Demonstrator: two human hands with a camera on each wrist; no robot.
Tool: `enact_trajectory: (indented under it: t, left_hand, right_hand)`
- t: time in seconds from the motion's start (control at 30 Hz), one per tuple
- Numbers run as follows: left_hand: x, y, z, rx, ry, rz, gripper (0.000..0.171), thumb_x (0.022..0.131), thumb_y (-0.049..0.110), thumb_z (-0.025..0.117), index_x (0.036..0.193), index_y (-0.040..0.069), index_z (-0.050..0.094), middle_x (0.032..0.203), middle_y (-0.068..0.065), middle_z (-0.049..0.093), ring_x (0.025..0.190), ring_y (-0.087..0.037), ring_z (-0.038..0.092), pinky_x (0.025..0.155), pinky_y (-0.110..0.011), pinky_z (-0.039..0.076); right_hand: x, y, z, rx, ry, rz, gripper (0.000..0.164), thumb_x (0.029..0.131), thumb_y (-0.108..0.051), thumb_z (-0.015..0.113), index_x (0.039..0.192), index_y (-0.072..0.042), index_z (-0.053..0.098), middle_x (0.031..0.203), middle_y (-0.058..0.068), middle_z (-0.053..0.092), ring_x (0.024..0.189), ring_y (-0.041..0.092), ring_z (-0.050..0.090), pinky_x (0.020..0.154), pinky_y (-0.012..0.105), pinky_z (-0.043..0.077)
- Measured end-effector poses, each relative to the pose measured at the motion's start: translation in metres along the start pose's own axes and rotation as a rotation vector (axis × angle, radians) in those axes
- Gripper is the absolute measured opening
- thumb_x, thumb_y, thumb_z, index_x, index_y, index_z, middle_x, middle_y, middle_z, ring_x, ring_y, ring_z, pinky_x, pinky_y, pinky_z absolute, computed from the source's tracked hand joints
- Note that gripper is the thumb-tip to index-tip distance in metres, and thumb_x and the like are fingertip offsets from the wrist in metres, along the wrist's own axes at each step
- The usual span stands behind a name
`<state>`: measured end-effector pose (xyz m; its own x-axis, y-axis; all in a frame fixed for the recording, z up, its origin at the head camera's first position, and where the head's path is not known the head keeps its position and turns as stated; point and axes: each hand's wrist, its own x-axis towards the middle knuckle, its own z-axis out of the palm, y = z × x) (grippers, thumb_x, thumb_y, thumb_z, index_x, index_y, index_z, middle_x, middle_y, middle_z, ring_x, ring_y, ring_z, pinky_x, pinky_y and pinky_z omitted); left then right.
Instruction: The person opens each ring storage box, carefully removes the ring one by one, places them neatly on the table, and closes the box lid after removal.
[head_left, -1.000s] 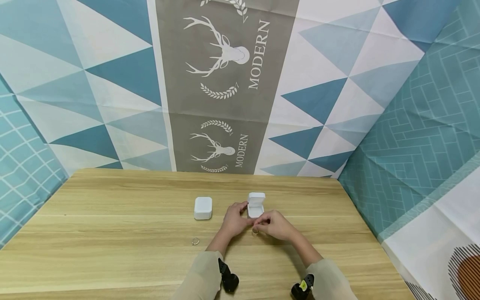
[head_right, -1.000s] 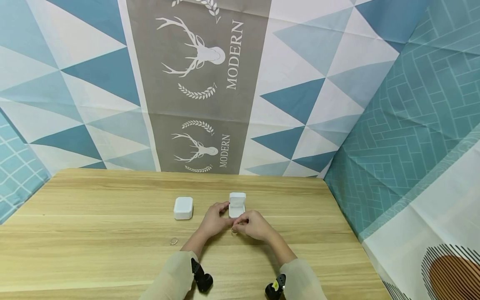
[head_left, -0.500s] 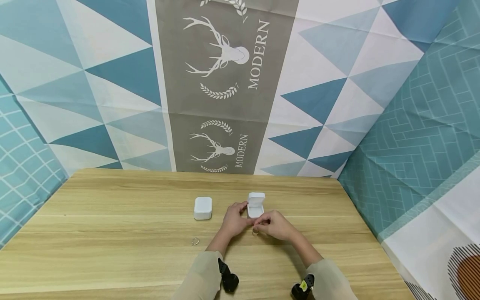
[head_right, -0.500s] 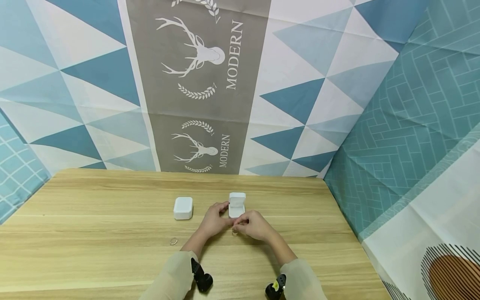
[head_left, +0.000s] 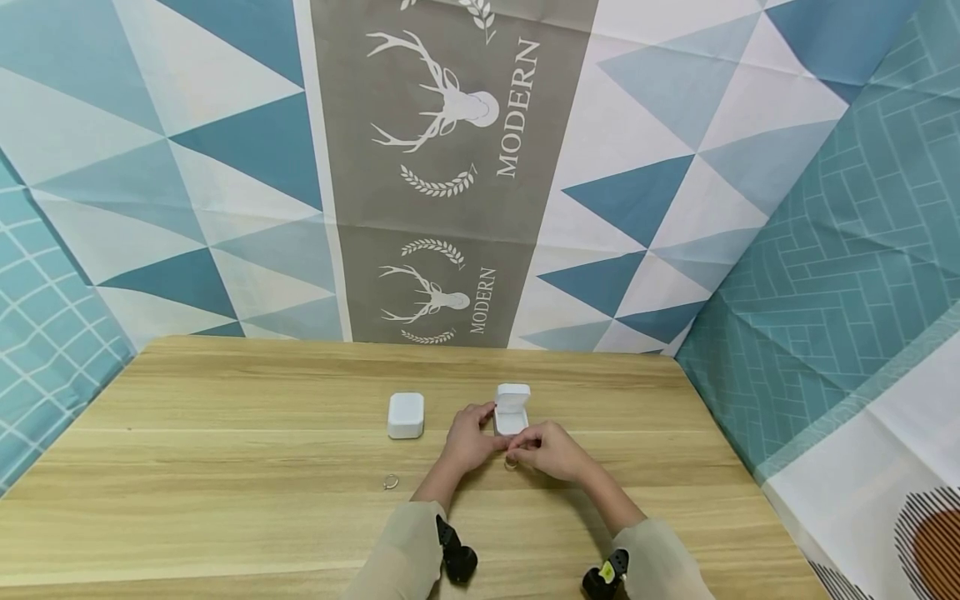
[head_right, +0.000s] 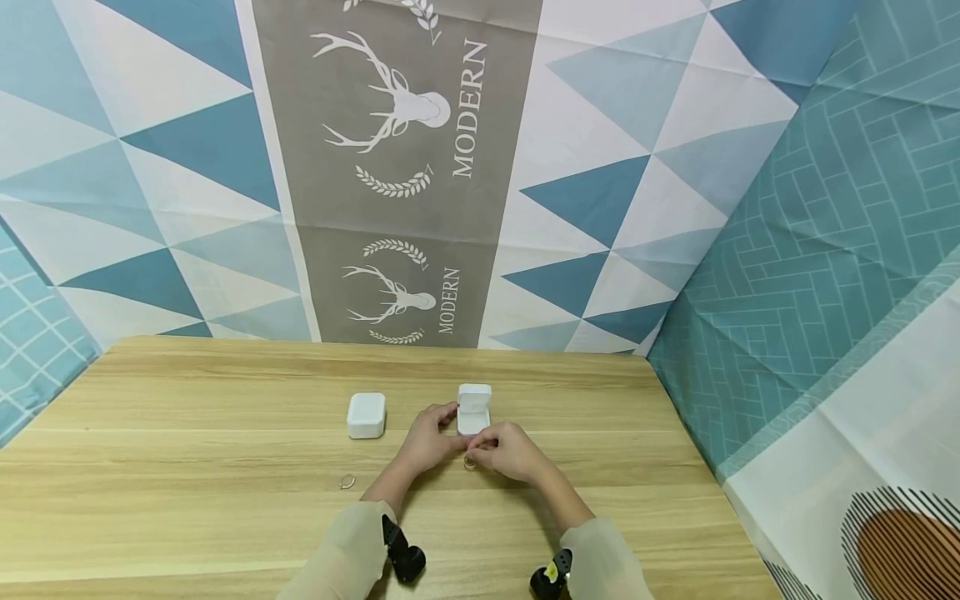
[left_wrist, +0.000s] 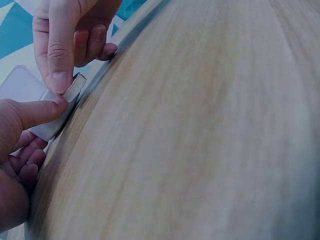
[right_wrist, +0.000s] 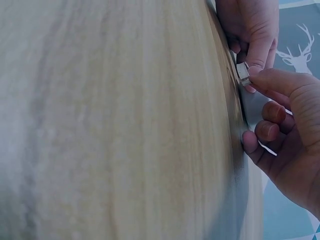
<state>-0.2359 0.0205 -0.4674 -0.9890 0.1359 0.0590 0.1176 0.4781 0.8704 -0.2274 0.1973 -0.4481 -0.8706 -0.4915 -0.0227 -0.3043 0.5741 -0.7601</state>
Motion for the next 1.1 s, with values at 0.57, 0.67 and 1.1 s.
enact_trajectory:
  t: [0.57,0.67,1.1]
  left_hand:
    - [-0.0001,-0.0012,0.0002,0.0,0.001,0.003,0.071,0.071,0.026,0.081,0.131,0.0,0.052,0.121,-0.015,0.058,0.111,-0.03,0.051,0.098,-0.047,0.042]
    - [0.0,-0.0012,0.0001,0.0,-0.001,0.002,0.071,0.071,0.025,0.081,0.131,0.0,0.052,0.121,-0.015,0.058,0.111,-0.03,0.051,0.098,-0.047,0.042]
    - [0.0006,-0.0003,-0.0003,-0.01,-0.002,0.002,0.069,0.071,0.022,0.081,0.131,0.001,0.052,0.12,-0.015,0.058,0.111,-0.03,0.052,0.098,-0.048,0.042]
  right_hand:
    - [-0.0009,0.0001,0.0021,-0.027,0.011,0.005,0.012,0.087,-0.02,0.066,0.085,-0.01,0.073,0.063,0.001,0.059,0.051,0.0,0.039,0.045,0.014,0.032]
    - [-0.0009,-0.0001,0.0023,-0.022,0.015,0.011,0.012,0.086,-0.02,0.066,0.085,-0.01,0.073,0.063,0.002,0.06,0.05,0.0,0.039,0.044,0.014,0.032]
    - [-0.0006,0.0001,0.0029,-0.028,0.016,0.01,0.011,0.086,-0.02,0.067,0.084,-0.011,0.073,0.061,-0.001,0.058,0.05,0.0,0.039,0.044,0.015,0.033]
